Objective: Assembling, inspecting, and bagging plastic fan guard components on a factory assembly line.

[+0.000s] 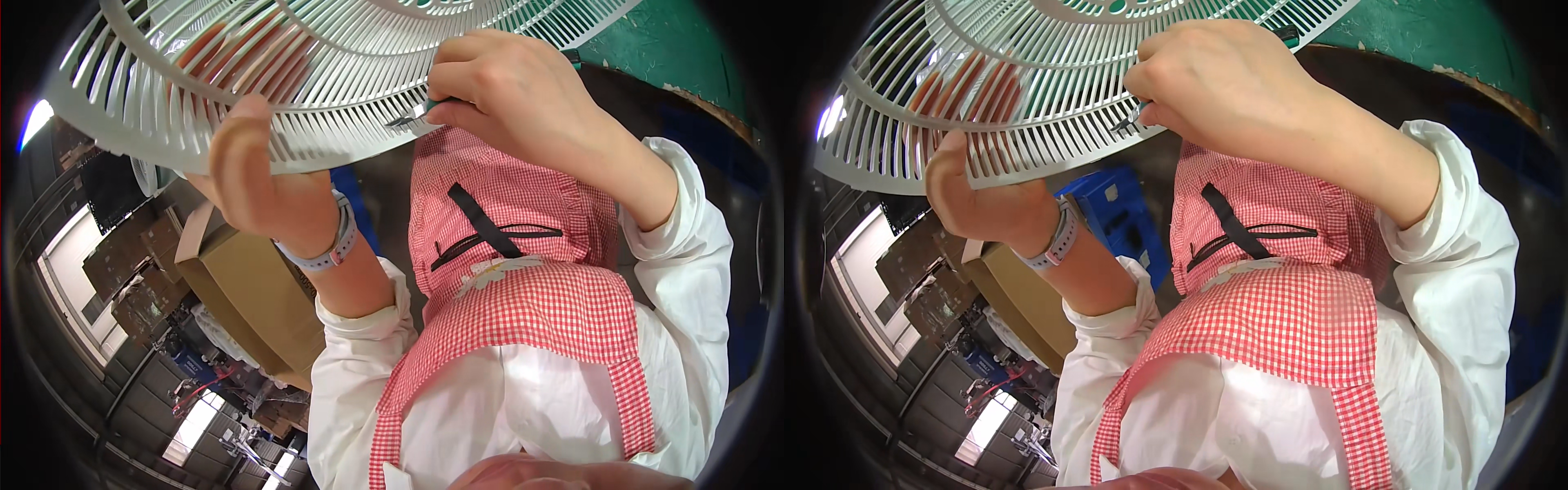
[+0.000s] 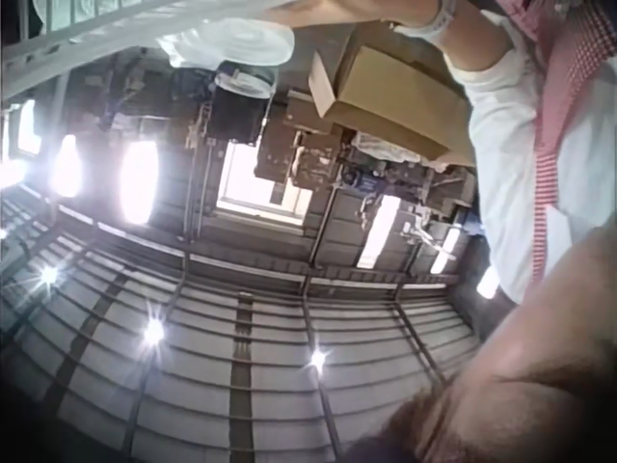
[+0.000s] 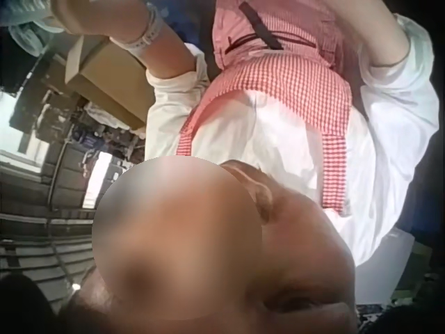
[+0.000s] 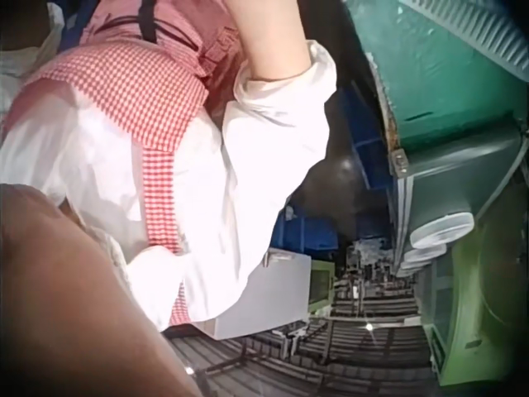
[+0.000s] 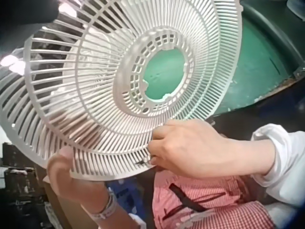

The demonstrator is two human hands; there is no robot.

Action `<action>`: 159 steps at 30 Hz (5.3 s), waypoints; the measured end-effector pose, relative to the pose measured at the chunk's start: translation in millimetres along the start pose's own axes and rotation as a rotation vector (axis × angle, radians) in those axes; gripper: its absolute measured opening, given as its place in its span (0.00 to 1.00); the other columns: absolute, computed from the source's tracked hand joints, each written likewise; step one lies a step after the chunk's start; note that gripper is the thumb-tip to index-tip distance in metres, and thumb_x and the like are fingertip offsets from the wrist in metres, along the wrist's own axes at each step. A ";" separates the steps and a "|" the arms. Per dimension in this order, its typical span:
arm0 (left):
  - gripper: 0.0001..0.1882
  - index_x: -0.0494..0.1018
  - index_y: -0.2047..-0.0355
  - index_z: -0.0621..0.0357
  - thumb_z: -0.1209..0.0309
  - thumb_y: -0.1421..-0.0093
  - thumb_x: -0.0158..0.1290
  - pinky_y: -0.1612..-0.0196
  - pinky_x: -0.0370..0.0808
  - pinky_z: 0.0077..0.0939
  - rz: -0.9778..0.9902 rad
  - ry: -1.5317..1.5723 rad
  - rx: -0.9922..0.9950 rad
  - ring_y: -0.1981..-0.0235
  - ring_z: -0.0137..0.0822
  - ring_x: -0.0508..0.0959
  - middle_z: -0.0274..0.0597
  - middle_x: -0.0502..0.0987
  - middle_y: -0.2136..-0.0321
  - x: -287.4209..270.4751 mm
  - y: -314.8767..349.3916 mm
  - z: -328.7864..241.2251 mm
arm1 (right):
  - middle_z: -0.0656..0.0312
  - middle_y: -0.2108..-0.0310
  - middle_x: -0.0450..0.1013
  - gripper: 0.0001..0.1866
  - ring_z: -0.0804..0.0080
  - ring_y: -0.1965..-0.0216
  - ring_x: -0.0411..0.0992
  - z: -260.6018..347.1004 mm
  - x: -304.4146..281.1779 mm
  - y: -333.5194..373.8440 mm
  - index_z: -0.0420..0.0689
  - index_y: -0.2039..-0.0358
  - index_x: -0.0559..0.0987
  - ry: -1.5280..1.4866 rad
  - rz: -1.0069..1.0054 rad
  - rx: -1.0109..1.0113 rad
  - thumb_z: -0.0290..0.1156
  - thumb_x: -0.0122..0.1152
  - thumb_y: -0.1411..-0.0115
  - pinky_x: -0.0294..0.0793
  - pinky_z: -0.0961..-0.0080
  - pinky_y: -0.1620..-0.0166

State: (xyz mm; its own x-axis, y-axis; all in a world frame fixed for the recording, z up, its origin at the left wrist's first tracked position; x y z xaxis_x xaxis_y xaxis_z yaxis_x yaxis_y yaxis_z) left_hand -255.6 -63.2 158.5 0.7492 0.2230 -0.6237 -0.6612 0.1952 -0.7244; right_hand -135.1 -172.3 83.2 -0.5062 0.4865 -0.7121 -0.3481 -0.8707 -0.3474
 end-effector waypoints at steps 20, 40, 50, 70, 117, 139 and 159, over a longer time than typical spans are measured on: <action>0.15 0.69 0.67 0.70 0.71 0.46 0.62 0.65 0.84 0.32 -0.004 0.122 -0.201 0.66 0.42 0.81 0.49 0.76 0.68 -4.0 -22.1 -0.4 | 0.61 0.75 0.69 0.07 0.63 0.68 0.68 26.5 -23.2 -12.8 0.43 0.81 0.75 0.079 0.025 -0.167 0.30 0.63 0.56 0.72 0.73 0.69; 0.28 0.71 0.70 0.68 0.54 0.51 0.68 0.66 0.80 0.29 -0.093 0.167 -0.144 0.71 0.39 0.80 0.44 0.75 0.75 -3.3 -18.0 4.1 | 0.62 0.70 0.69 0.06 0.63 0.64 0.68 17.8 -24.4 -11.6 0.42 0.79 0.75 0.035 -0.137 -0.178 0.30 0.61 0.55 0.74 0.74 0.68; 0.25 0.71 0.69 0.69 0.58 0.50 0.66 0.63 0.81 0.32 0.032 0.090 -0.050 0.69 0.39 0.80 0.44 0.75 0.74 -2.9 -24.8 -4.5 | 0.60 0.69 0.69 0.08 0.62 0.63 0.68 19.5 -18.6 -5.0 0.41 0.80 0.76 0.025 0.014 -0.157 0.31 0.66 0.56 0.73 0.74 0.69; 0.16 0.74 0.67 0.67 0.67 0.51 0.62 0.61 0.76 0.31 -0.093 0.210 -0.136 0.66 0.41 0.78 0.41 0.77 0.72 -5.5 -22.1 2.6 | 0.62 0.68 0.69 0.06 0.64 0.63 0.67 11.6 -24.3 -4.8 0.42 0.80 0.76 0.094 -0.192 -0.189 0.30 0.62 0.55 0.73 0.76 0.67; 0.06 0.75 0.73 0.65 0.79 0.53 0.58 0.55 0.72 0.37 -0.081 0.162 -0.205 0.66 0.44 0.76 0.41 0.80 0.74 -5.5 -28.4 -2.5 | 0.61 0.69 0.67 0.08 0.64 0.62 0.66 10.2 -16.9 -3.9 0.41 0.82 0.75 0.048 0.057 -0.051 0.31 0.63 0.55 0.73 0.75 0.69; 0.29 0.72 0.63 0.66 0.52 0.51 0.67 0.66 0.78 0.29 0.077 0.058 0.066 0.70 0.38 0.79 0.42 0.75 0.73 -2.3 -34.0 -9.7 | 0.67 0.68 0.72 0.09 0.69 0.63 0.71 6.0 -13.1 6.5 0.43 0.79 0.80 0.113 -0.051 -0.016 0.31 0.72 0.60 0.74 0.73 0.65; 0.07 0.74 0.73 0.65 0.75 0.53 0.59 0.47 0.69 0.45 -0.062 0.223 -0.225 0.66 0.46 0.76 0.39 0.79 0.75 -1.5 -34.2 -14.2 | 0.61 0.69 0.67 0.07 0.64 0.63 0.66 7.2 -16.0 -5.9 0.41 0.82 0.74 0.163 -0.005 -0.092 0.30 0.60 0.55 0.73 0.76 0.71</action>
State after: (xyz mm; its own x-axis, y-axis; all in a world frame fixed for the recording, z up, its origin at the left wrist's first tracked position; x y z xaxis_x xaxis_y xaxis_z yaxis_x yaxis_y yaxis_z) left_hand -233.5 -83.8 180.0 0.7946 -0.0026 -0.6072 -0.6071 -0.0193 -0.7944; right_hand -130.6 -174.4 101.0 -0.3676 0.4792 -0.7970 -0.2727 -0.8749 -0.4003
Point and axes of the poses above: each hand's wrist, its own y-axis away from the middle knuckle, its own x-axis out of the palm, z = x × y, the point moved 8 cm from there along -y, towards the middle knuckle
